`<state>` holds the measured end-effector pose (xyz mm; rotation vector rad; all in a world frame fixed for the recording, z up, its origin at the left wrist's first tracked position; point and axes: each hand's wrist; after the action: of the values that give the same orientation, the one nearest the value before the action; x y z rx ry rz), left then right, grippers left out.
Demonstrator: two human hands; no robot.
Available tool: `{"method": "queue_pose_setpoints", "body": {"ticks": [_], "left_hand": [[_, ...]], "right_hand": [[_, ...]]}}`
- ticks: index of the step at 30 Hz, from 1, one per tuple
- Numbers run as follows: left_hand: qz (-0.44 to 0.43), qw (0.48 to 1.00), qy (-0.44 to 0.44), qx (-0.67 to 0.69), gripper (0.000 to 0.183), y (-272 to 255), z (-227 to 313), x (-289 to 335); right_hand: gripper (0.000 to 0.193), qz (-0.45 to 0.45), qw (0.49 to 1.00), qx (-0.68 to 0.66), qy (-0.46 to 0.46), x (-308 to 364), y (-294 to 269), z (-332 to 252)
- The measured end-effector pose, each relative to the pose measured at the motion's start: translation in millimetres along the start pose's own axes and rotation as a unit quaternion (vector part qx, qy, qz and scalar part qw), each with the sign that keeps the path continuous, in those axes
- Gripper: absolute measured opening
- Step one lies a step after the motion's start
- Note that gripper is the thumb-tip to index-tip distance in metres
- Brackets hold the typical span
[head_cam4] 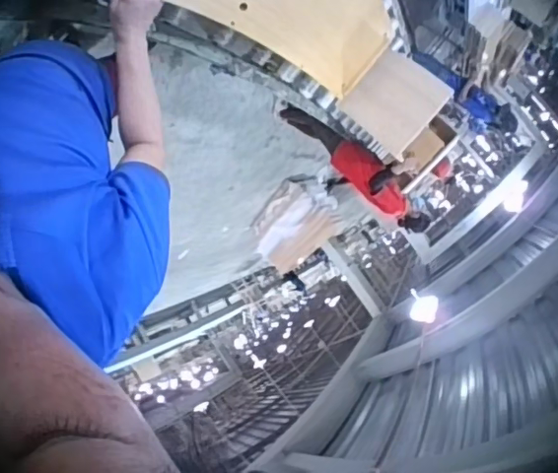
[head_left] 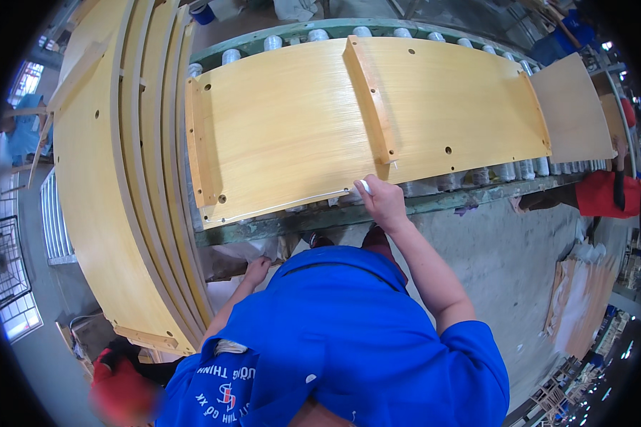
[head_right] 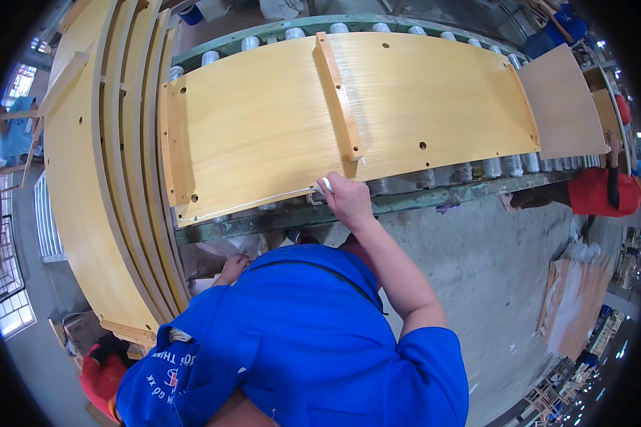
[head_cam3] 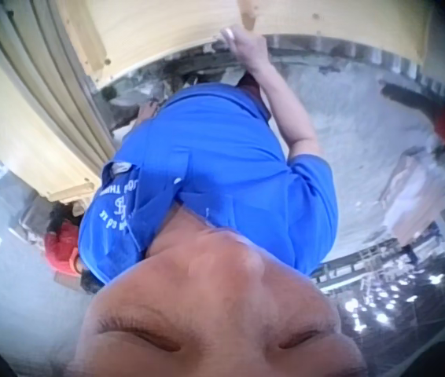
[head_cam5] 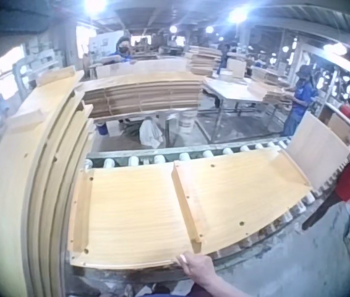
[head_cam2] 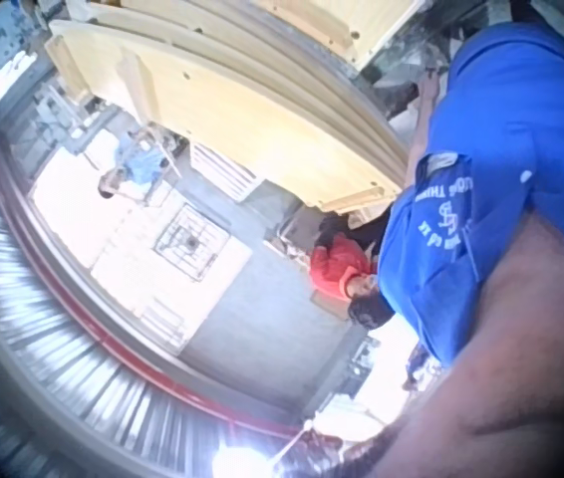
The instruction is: The person wipes the surface of large yellow wooden panels with a white cloth. They move along a conveyor line, wiping multiple panels one at a time, then stack the finished panels on a nearby pile.
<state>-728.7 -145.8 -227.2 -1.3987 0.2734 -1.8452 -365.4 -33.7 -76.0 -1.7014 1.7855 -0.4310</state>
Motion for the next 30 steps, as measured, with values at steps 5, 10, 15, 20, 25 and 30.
{"method": "queue_pose_setpoints", "body": {"ticks": [5,10,15,20,25,30], "left_hand": [[0.027,0.999,0.024,-0.027,0.034,4,16,3],[0.008,0.999,0.016,-0.027,0.031,6,38,4],[-0.043,0.996,0.074,-0.013,0.032,6,63,0],[-0.111,0.982,0.14,-0.062,0.032,-17,121,8],[-0.133,0.967,0.2,-0.088,0.029,-70,227,36],[-0.082,0.96,0.268,0.022,0.025,-100,328,66]], "right_hand": [[0.028,0.036,0.999,-0.012,0.035,2,-21,16],[0.028,0.074,0.994,0.011,0.08,8,-53,50],[0.029,0.139,0.985,0.021,0.103,12,-92,85],[0.029,0.181,0.973,0.058,0.13,17,-130,119],[0.028,0.193,0.971,0.049,0.13,21,-154,141],[0.029,0.169,0.976,0.036,0.134,21,-159,150]]}}
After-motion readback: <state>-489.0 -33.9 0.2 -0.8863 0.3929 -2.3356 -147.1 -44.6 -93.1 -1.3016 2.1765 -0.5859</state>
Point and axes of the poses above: each hand's wrist, its own x-axis away from the middle knuckle, its own y-axis out of the palm, z = x × y, and after that the axes turned 13 degrees about -x, right-handed
